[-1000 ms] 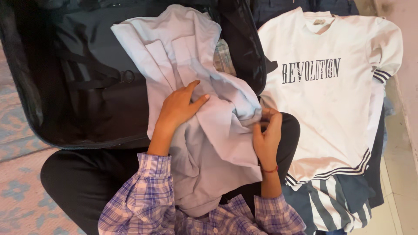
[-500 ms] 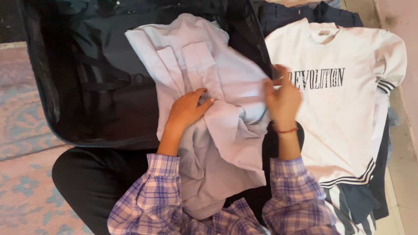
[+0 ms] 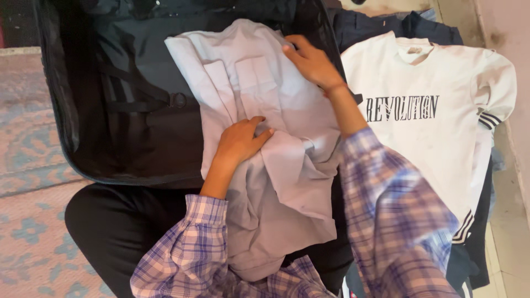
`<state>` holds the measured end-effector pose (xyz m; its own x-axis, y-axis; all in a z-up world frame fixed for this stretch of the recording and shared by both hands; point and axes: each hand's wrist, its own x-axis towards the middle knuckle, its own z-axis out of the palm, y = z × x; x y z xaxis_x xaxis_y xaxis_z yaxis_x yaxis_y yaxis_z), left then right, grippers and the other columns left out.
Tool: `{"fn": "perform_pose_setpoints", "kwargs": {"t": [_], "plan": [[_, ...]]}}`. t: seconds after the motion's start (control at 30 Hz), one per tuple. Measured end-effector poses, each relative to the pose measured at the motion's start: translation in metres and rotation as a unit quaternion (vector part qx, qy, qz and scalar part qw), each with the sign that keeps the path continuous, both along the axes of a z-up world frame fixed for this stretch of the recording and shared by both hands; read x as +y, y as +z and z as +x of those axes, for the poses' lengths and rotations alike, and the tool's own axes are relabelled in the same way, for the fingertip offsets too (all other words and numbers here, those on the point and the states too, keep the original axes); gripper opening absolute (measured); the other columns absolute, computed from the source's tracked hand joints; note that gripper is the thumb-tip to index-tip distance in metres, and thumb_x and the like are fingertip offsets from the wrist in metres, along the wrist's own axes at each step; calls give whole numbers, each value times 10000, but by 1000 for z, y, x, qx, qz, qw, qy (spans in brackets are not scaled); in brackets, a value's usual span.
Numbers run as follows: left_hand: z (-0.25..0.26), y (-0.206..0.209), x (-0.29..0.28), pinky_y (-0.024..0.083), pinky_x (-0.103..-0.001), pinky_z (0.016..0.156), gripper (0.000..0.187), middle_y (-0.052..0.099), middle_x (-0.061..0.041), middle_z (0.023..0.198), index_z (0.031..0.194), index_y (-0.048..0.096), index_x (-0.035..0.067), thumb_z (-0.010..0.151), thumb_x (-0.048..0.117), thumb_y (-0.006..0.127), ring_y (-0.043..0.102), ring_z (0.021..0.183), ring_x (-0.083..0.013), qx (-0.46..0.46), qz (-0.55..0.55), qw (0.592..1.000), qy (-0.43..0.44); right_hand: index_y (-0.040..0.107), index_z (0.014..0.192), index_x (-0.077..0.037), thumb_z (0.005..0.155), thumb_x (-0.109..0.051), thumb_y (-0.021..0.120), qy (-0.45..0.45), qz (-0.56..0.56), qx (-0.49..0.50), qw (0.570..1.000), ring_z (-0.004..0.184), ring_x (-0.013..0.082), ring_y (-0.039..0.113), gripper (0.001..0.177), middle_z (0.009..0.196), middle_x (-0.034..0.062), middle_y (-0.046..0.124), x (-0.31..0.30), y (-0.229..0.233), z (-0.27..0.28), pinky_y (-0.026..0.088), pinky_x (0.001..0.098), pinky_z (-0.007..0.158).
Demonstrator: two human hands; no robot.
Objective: The person folds shirts and places them into a suitcase while sitting on the floor.
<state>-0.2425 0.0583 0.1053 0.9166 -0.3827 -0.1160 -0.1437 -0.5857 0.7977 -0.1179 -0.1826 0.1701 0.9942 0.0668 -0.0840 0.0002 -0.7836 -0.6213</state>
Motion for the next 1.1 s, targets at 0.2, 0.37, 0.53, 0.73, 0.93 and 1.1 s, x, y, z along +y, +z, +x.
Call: {"fn": "perform_pose_setpoints", "kwargs": {"t": [0.2, 0.37, 0.53, 0.73, 0.93, 1.1], "plan": [[-5, 0, -1, 539, -459, 790, 549, 720, -140, 969, 1292, 675, 164, 899, 543, 615, 697, 912, -339, 17, -2, 1000, 5, 632, 1308, -218, 914, -666, 440, -181, 30, 172, 968, 708, 191, 659, 627, 1032, 1, 702, -14, -91, 60, 519, 333, 541], [-6, -4, -2, 536, -459, 805, 548, 716, -153, 968, 1294, 679, 162, 907, 545, 620, 688, 923, -359, 0, -1, 1000, 8, 777, 1107, 41, 995, -672, 515, -194, 191, 171, 947, 494, 157, 537, 768, 758, 96, 670, -40, -113, 82, 404, 304, 434], [-5, -6, -3, 526, -465, 806, 543, 724, -141, 975, 1295, 674, 165, 904, 538, 619, 690, 930, -350, 6, 10, 1000, 3, 555, 1471, 47, 1172, -327, 676, 41, 165, -294, 941, 1383, 288, 540, 494, 1554, 215, 469, -43, -67, 90, 513, 358, 1074], [-4, -5, -3, 529, -463, 795, 545, 726, -135, 952, 1295, 672, 164, 905, 542, 618, 696, 919, -341, 5, 11, 1000, 0, 319, 1637, -85, 1169, -211, 687, 54, 174, -243, 953, 1486, 287, 435, 609, 1671, 115, 217, -34, 22, 4, 553, 326, 1055], [-3, -7, -2, 534, -464, 767, 538, 728, -138, 940, 1288, 674, 157, 912, 536, 613, 701, 896, -345, -6, -3, 1000, -5, 514, 1516, -79, 1066, -89, 702, -83, 120, -182, 972, 1267, 187, 580, 488, 1416, 67, 551, -9, 57, -180, 561, 308, 995], [-3, -4, 0, 531, -471, 752, 513, 725, -151, 980, 1284, 676, 144, 938, 516, 604, 698, 898, -356, -21, -3, 1000, -11, 598, 1318, -5, 1006, -51, 657, -229, 147, -162, 949, 967, 140, 640, 321, 1235, 63, 642, 10, 43, -289, 508, 255, 860]]}}
